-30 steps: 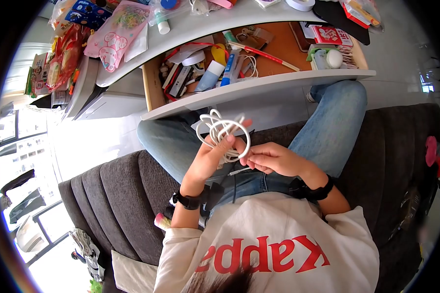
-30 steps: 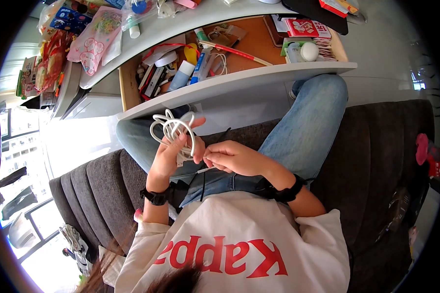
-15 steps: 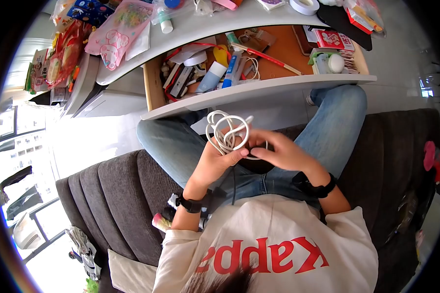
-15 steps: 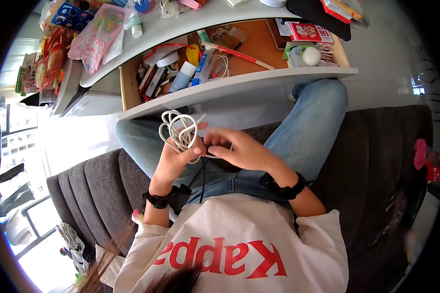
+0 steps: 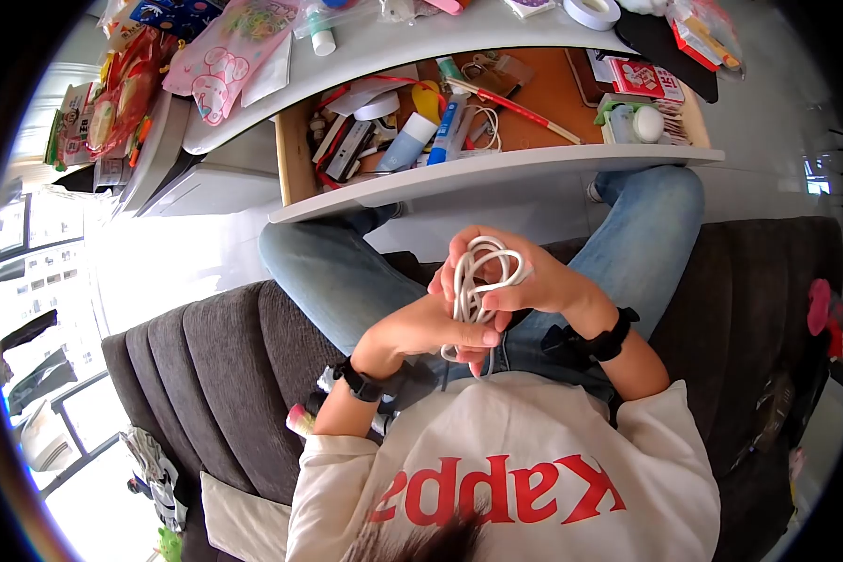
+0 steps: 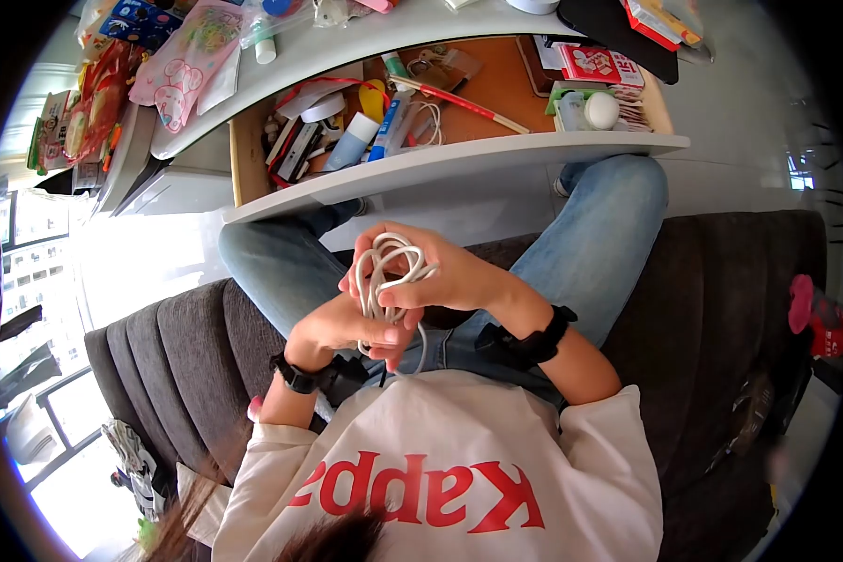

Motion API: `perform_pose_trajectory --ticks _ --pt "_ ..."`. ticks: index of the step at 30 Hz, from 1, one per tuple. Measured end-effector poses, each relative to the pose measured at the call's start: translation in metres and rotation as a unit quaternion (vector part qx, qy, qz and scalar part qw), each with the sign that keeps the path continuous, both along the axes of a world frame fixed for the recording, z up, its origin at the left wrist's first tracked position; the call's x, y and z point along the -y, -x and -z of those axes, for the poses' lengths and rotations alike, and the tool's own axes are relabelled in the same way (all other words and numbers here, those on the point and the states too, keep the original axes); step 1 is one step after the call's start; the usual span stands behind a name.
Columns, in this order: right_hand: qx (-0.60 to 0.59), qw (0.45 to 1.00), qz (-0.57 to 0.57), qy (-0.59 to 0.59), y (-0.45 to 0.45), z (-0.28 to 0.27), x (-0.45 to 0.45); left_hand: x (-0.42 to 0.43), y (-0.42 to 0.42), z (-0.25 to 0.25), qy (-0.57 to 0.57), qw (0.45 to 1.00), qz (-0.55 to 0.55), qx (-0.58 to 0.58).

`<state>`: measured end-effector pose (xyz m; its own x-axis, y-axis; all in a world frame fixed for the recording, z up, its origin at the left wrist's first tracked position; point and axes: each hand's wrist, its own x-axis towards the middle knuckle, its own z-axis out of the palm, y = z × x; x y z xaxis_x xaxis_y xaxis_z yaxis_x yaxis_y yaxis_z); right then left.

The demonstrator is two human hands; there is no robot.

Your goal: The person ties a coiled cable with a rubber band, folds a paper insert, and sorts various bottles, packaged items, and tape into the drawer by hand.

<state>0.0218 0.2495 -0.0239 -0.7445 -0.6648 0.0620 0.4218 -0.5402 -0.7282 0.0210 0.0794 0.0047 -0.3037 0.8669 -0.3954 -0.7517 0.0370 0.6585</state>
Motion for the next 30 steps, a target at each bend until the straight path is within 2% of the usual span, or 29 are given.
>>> perform_pose_trajectory --ticks 2,3,6,7,10,13,16,17,20,22,23,26,28,29,30 --pt "-0.016 0.999 0.017 0.030 0.003 0.004 0.002 -0.003 -0.003 0.012 -0.086 0.990 0.011 0.111" --pt "-0.009 1.000 0.026 0.006 0.003 -0.007 0.001 -0.006 -0.004 0.016 -0.117 0.987 0.014 0.109" --pt "-0.035 0.999 -0.010 -0.015 0.008 -0.010 -0.002 -0.010 -0.006 0.014 -0.091 0.989 0.045 0.110" --pt "-0.017 0.997 -0.016 -0.076 0.007 -0.016 -0.004 -0.012 -0.006 0.018 -0.101 0.984 0.074 0.125" --pt "-0.042 0.991 -0.072 -0.109 0.011 -0.018 -0.005 -0.018 -0.002 0.005 -0.018 0.989 0.130 0.066" --pt "-0.050 0.989 -0.117 -0.077 0.008 -0.013 -0.003 -0.018 -0.002 -0.002 0.058 0.984 0.166 -0.020" --pt "-0.083 0.987 -0.112 0.084 0.003 -0.008 0.006 -0.020 -0.010 0.011 -0.022 0.973 0.222 -0.056" --pt "-0.063 0.983 -0.125 0.120 0.002 -0.010 0.006 -0.021 -0.012 0.015 -0.041 0.964 0.256 -0.056" --pt "0.050 0.970 -0.117 0.207 -0.003 -0.023 0.008 -0.025 -0.013 0.024 -0.190 0.943 0.266 0.056" --pt "0.056 0.960 -0.138 0.236 -0.005 -0.021 0.008 -0.031 -0.015 0.033 -0.301 0.904 0.280 0.120" --pt "0.060 0.955 -0.149 0.250 -0.006 -0.021 0.008 -0.033 -0.017 0.035 -0.314 0.887 0.302 0.151" --pt "-0.028 0.950 -0.167 0.261 -0.003 -0.026 0.009 -0.034 -0.015 0.033 -0.300 0.881 0.339 0.133" --pt "-0.008 0.953 -0.170 0.252 -0.003 -0.024 0.008 -0.034 -0.014 0.032 -0.245 0.891 0.379 0.051" --pt "0.003 0.954 -0.170 0.246 -0.003 -0.023 0.007 -0.032 -0.013 0.028 -0.224 0.929 0.296 0.013" --pt "-0.003 0.973 -0.129 0.194 -0.001 -0.023 0.004 -0.029 -0.010 0.019 -0.201 0.957 0.209 -0.025"
